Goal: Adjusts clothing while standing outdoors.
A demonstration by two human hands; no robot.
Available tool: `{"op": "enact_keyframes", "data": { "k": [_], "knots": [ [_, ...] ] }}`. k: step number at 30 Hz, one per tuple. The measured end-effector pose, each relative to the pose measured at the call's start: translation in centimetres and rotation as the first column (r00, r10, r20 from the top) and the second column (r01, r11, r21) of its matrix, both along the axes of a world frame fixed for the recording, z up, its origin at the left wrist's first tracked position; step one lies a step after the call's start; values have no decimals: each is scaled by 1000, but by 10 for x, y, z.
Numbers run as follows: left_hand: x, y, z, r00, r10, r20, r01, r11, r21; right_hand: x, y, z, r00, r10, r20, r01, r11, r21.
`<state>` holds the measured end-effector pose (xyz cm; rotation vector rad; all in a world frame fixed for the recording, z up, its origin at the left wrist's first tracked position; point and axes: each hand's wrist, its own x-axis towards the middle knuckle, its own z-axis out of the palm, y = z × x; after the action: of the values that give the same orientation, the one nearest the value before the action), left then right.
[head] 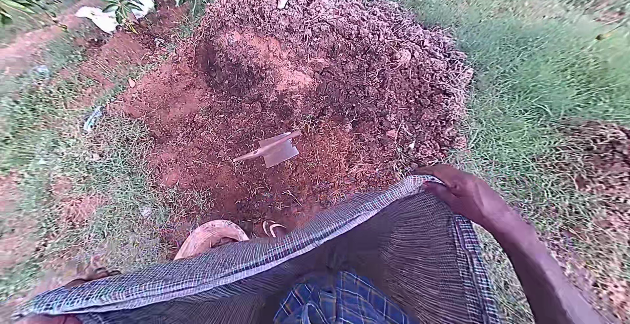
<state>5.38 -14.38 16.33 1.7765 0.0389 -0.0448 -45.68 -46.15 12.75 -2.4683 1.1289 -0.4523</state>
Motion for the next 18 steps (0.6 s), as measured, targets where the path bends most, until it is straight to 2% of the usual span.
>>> {"op": "enact_keyframes", "data": {
  "k": [1,2,3,5,7,11,14,16,18],
  "knots": [
    [9,8,-36,993,-80,86,78,997,28,4,-7,-12,999,-25,28,23,999,45],
    [22,32,-76,916,-336,219,317,941,119,10,-9,-24,989,-99,106,86,990,116],
    [17,27,-88,941,-317,118,285,931,229,16,-8,-34,956,-197,218,154,968,199],
    [4,8,-90,974,-217,-59,222,891,396,30,-1,-46,822,-378,426,222,901,372],
    [-5,-1,-94,971,-231,-64,234,851,471,43,5,-52,716,-445,538,192,866,461],
    [-32,-34,-92,966,-255,-35,256,940,226,66,8,-60,676,-316,666,-38,888,459],
    [-63,-72,-87,949,-308,-65,306,951,-40,108,23,-58,650,-194,735,-254,855,451],
    [-87,-93,-87,907,-417,-55,401,896,-191,138,36,-59,646,-136,751,-364,810,460],
    [-108,-104,-95,825,-565,26,549,788,-281,163,52,-61,648,-79,758,-487,722,492]
  ]
}}
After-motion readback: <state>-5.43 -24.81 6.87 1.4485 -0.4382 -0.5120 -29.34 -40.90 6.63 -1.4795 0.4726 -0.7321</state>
